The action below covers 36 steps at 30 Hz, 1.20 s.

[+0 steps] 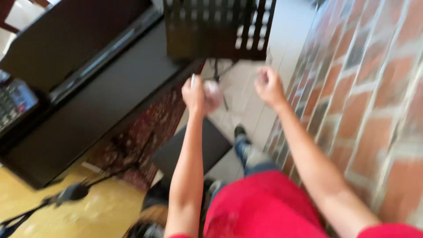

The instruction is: The recorder is cleaning musical equipment like a microphone, a music stand, and a piano using a cloth.

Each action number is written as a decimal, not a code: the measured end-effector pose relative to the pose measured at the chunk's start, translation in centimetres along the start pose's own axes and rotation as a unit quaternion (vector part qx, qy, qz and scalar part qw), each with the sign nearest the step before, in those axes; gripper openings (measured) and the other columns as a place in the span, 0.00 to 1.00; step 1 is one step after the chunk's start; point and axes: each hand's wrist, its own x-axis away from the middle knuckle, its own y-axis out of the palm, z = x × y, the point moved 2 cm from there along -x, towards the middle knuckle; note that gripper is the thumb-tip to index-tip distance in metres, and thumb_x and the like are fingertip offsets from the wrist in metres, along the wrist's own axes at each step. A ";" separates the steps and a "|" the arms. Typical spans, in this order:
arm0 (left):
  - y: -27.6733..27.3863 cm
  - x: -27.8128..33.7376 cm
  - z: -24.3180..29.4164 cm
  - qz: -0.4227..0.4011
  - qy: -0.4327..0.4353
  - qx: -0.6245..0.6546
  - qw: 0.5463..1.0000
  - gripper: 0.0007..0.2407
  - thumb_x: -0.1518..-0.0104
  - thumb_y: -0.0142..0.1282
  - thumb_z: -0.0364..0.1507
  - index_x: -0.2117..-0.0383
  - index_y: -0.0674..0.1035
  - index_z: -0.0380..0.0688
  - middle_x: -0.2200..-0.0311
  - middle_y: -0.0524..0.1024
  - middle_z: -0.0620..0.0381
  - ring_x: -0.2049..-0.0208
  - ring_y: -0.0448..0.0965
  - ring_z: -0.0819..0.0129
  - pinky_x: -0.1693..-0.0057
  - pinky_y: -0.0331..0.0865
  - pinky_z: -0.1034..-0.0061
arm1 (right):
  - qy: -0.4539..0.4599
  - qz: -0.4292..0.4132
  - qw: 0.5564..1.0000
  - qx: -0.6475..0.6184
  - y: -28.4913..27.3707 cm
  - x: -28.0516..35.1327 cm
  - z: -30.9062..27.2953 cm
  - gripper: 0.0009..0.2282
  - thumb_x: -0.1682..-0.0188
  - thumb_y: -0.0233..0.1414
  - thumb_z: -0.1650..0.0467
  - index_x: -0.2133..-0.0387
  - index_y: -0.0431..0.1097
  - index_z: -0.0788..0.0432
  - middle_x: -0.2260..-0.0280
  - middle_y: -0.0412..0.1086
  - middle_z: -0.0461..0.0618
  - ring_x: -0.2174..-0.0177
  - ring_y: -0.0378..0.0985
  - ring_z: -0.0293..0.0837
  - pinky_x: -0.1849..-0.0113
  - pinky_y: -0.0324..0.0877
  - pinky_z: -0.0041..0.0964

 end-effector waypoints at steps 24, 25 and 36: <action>15.3 -9.2 -15.1 0.051 -0.154 -0.096 0.982 0.17 0.50 0.56 0.33 0.69 0.80 0.22 0.71 0.82 0.34 0.69 0.84 0.54 0.60 0.75 0.60 | 0.072 0.020 0.992 0.098 2.0 -12.6 11.5 0.41 0.52 0.61 0.75 0.25 0.44 0.52 0.52 0.72 0.65 0.53 0.76 0.53 0.51 0.72 0.42; 15.7 -9.4 -15.7 0.052 -0.148 -0.093 0.983 0.17 0.50 0.56 0.33 0.69 0.80 0.22 0.71 0.82 0.34 0.69 0.84 0.54 0.60 0.75 0.60 | 0.067 0.023 0.993 0.096 1.7 -12.9 11.0 0.41 0.52 0.61 0.75 0.25 0.44 0.52 0.52 0.72 0.65 0.53 0.76 0.53 0.51 0.72 0.42; 16.4 -6.7 -14.8 -0.022 -0.125 -0.153 0.980 0.17 0.48 0.59 0.35 0.67 0.80 0.26 0.69 0.82 0.37 0.64 0.85 0.54 0.57 0.75 0.62 | 0.092 0.089 0.988 0.086 -0.6 -8.4 9.4 0.40 0.54 0.62 0.76 0.29 0.47 0.57 0.69 0.70 0.52 0.69 0.72 0.47 0.61 0.72 0.39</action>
